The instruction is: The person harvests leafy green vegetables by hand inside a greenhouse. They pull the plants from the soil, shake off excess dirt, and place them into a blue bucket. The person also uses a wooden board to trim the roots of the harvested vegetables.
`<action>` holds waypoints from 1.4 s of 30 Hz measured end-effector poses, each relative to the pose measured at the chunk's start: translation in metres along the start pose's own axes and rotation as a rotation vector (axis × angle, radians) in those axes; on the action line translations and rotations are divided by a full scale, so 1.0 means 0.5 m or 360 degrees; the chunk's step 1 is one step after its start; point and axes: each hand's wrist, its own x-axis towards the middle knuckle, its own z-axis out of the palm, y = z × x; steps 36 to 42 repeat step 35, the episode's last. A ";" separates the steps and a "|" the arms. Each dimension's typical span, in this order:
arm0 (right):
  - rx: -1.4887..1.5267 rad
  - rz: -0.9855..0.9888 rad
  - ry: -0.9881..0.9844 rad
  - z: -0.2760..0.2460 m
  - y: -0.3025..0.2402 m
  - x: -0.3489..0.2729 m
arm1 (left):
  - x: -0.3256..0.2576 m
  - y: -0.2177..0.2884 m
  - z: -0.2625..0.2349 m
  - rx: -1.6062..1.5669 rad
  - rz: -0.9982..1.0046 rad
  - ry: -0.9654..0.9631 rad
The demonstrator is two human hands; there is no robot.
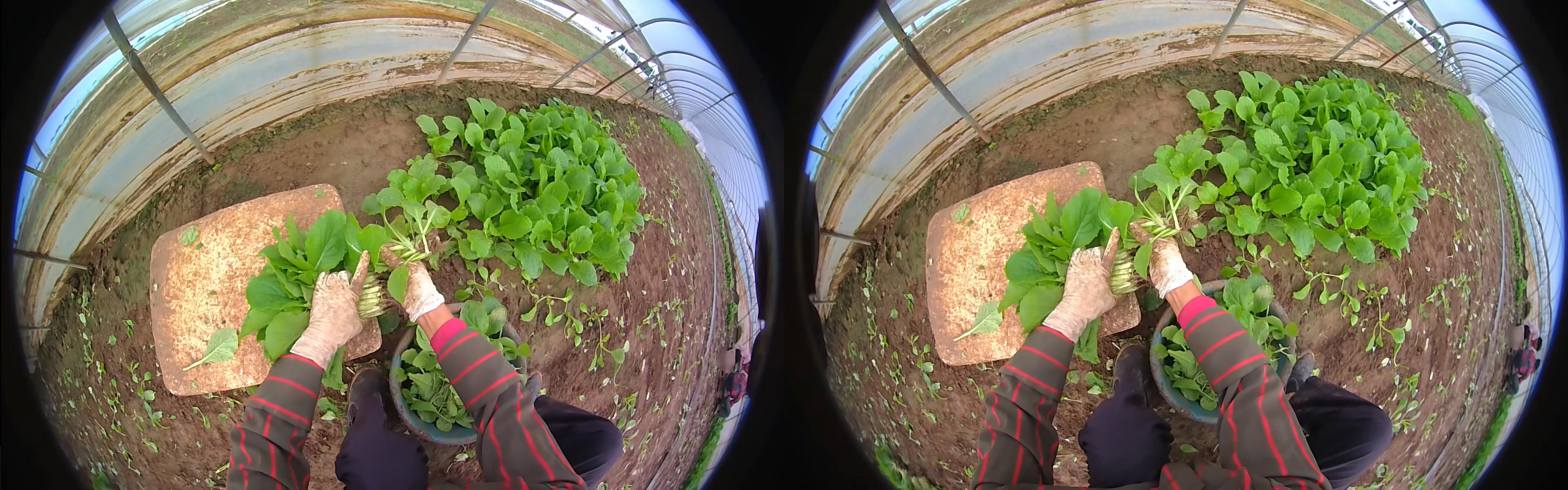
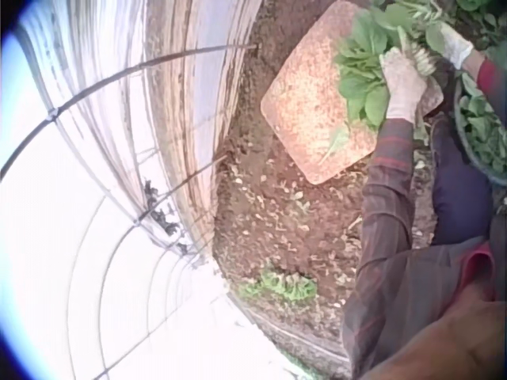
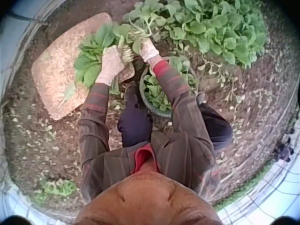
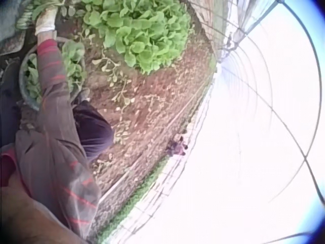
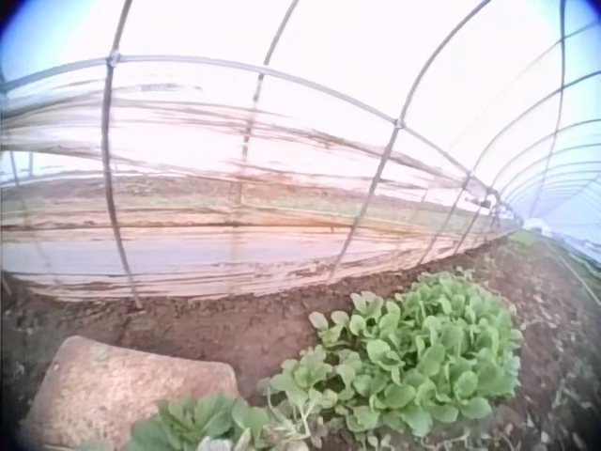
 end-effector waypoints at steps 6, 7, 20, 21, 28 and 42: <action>-0.0053 0.0038 -0.0155 0.004 -0.005 -0.038 | 0.015 0.008 -0.005 0.0016 -0.0076 -0.0087; -0.0100 0.0018 -0.0159 0.001 -0.004 -0.038 | 0.016 0.004 0.008 0.0007 -0.0070 -0.0011; 0.0555 -0.0146 -0.0085 -0.124 -0.044 0.040 | 0.024 0.008 0.016 0.0155 -0.0002 -0.0052; 0.0667 -0.0166 -0.0057 -0.127 -0.056 0.042 | 0.025 0.007 0.016 0.0155 0.0001 -0.0054; 0.0144 -0.0659 0.0208 -0.083 -0.130 0.019 | 0.017 0.013 0.002 0.0035 0.0002 -0.0067; -0.1043 -0.0089 0.0519 -0.215 -0.266 -0.123 | 0.016 0.004 0.008 -0.0084 -0.0012 -0.0002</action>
